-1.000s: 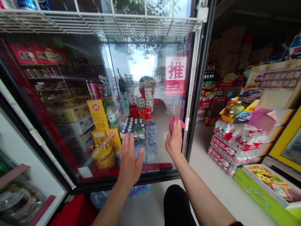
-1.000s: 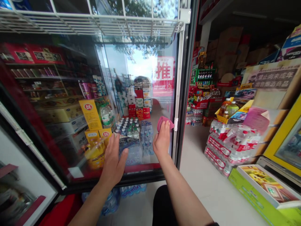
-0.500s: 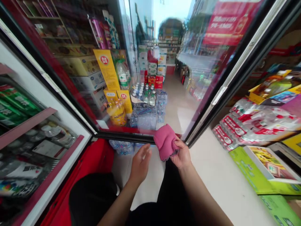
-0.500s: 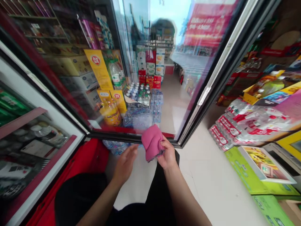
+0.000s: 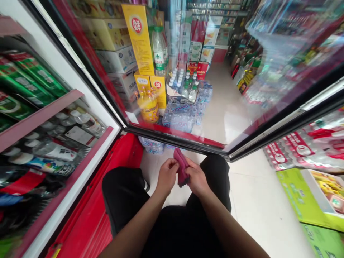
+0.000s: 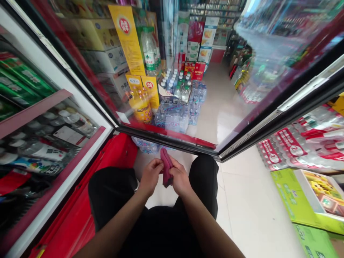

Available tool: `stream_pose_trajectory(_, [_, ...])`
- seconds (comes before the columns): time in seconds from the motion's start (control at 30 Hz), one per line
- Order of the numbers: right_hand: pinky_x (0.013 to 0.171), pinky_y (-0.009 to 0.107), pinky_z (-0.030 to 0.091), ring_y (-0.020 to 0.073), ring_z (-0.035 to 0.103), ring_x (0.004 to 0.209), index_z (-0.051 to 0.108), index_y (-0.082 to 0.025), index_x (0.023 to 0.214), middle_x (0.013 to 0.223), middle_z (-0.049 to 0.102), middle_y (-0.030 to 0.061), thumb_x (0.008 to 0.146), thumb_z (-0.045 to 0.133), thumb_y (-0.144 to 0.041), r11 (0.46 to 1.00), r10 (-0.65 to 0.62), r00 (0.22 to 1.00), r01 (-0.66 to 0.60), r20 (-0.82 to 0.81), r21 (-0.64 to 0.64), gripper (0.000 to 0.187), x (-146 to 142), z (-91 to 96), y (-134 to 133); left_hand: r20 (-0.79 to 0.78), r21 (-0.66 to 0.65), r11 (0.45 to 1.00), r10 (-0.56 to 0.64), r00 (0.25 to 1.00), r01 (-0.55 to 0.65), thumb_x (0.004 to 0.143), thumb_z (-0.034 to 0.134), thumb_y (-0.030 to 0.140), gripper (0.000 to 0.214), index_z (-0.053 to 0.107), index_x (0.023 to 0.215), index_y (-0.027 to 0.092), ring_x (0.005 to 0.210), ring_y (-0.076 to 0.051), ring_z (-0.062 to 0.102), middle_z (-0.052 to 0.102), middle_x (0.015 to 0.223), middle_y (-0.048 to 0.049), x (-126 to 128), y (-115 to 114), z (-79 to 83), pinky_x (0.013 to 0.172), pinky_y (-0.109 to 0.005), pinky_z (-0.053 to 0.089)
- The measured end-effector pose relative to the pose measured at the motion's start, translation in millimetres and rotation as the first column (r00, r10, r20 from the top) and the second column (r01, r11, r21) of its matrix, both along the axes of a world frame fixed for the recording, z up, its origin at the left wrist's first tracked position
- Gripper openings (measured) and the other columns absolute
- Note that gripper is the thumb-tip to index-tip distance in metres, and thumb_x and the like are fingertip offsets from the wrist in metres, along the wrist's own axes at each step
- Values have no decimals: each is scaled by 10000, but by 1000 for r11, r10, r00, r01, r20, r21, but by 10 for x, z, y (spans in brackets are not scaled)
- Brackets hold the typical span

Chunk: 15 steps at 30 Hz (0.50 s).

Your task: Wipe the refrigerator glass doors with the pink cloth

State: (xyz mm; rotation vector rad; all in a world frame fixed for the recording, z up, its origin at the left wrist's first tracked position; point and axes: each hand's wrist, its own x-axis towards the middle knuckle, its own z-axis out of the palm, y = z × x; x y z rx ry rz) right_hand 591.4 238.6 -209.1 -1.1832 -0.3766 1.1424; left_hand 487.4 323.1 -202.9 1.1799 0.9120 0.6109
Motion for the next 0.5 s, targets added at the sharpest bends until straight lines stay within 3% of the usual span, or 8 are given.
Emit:
stream_pose_trajectory(0.13, [463, 240, 372, 124, 465, 530, 671, -239, 1516, 711, 708, -40, 738, 564, -219, 994, 79, 984, -66, 159, -87, 786, 39, 41, 22, 26, -78, 996, -41, 999, 43, 848, 733, 556, 365, 653, 852, 200, 807, -195, 665, 695, 852, -26, -56, 75, -101, 758, -346, 562])
stream_pose_trajectory(0.23, [505, 265, 482, 146, 572, 570, 596, -261, 1592, 835, 782, -21, 774, 545, -231, 979, 171, 945, -129, 279, -160, 820, 35, 49, 60, 14, -66, 998, -15, 1000, 16, 794, 825, 454, 314, 678, 904, 199, 822, -176, 646, 695, 857, -8, -63, 80, -152, 754, -301, 521])
stream_pose_trajectory(0.33, [814, 356, 642, 212, 751, 883, 703, -259, 1482, 1134, 838, 33, 809, 583, -267, 985, 120, 958, -83, 261, -149, 684, 64, -2, 72, 10, -77, 997, 25, 1000, -24, 771, 833, 387, 260, 669, 837, 197, 753, -142, 599, 663, 782, 16, -88, 113, -213, 722, -269, 469])
stream_pose_trajectory(0.43, [1182, 452, 533, 281, 706, 1291, 782, -254, 1355, 1381, 783, 60, 884, 697, -409, 993, 90, 957, -65, 276, -101, 504, 131, -29, 39, 49, -135, 991, 16, 999, -10, 756, 861, 464, 345, 658, 812, 191, 677, -123, 566, 640, 737, 25, -120, 166, -250, 646, -254, 427])
stream_pose_trajectory(0.5, [1206, 469, 516, 292, 685, 1338, 717, -259, 1449, 1473, 734, 62, 898, 750, -480, 984, 176, 938, -165, 299, -61, 595, 141, -6, 11, 72, -175, 984, 36, 997, -23, 746, 875, 530, 417, 638, 811, 193, 631, -107, 538, 617, 706, 37, -115, 178, -250, 608, -243, 405])
